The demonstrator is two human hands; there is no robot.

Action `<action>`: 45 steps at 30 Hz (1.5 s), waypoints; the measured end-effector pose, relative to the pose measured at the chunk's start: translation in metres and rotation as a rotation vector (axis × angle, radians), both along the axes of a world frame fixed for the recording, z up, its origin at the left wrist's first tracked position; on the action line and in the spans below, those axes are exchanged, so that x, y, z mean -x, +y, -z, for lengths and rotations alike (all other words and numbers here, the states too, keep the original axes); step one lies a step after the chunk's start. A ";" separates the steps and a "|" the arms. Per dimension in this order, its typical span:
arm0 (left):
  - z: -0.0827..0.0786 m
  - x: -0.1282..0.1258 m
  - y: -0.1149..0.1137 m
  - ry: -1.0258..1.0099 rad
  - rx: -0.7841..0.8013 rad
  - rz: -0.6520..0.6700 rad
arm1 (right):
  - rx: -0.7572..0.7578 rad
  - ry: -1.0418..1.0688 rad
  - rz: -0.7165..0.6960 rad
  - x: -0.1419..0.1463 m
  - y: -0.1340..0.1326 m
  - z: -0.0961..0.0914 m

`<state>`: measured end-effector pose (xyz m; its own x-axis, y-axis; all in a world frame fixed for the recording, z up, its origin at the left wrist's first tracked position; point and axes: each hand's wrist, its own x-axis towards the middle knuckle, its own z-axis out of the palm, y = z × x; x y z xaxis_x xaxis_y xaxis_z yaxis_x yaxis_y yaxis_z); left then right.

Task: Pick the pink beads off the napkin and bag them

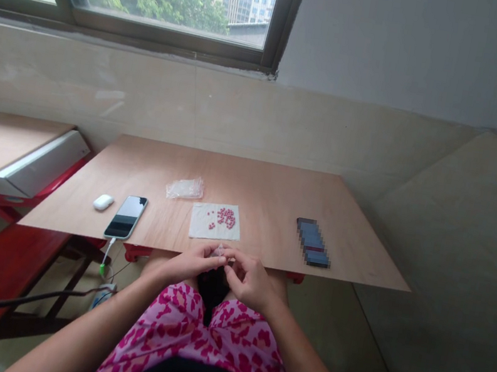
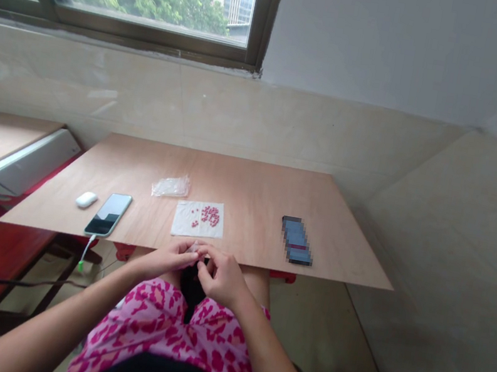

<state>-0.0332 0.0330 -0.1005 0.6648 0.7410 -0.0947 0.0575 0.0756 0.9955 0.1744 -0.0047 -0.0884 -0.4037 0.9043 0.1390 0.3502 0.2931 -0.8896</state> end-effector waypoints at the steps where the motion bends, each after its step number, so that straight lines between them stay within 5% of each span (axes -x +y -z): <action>1: -0.001 -0.001 0.000 -0.022 -0.007 -0.003 | -0.001 0.002 0.004 0.000 0.000 0.001; 23: -0.006 0.002 0.005 0.052 -0.170 0.053 | -0.043 -0.081 -0.066 0.002 -0.002 0.006; 32: -0.009 0.008 0.008 0.067 -0.083 0.034 | -0.035 -0.003 -0.074 0.004 -0.001 -0.003; 45: 0.005 0.004 -0.002 0.385 -0.503 -0.075 | 0.051 -0.222 -0.099 0.003 -0.004 0.007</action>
<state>-0.0373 0.0311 -0.1053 0.5970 0.8004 0.0550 0.4311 -0.3778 0.8194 0.1719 -0.0087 -0.0955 -0.5061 0.8625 -0.0082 0.5107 0.2920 -0.8087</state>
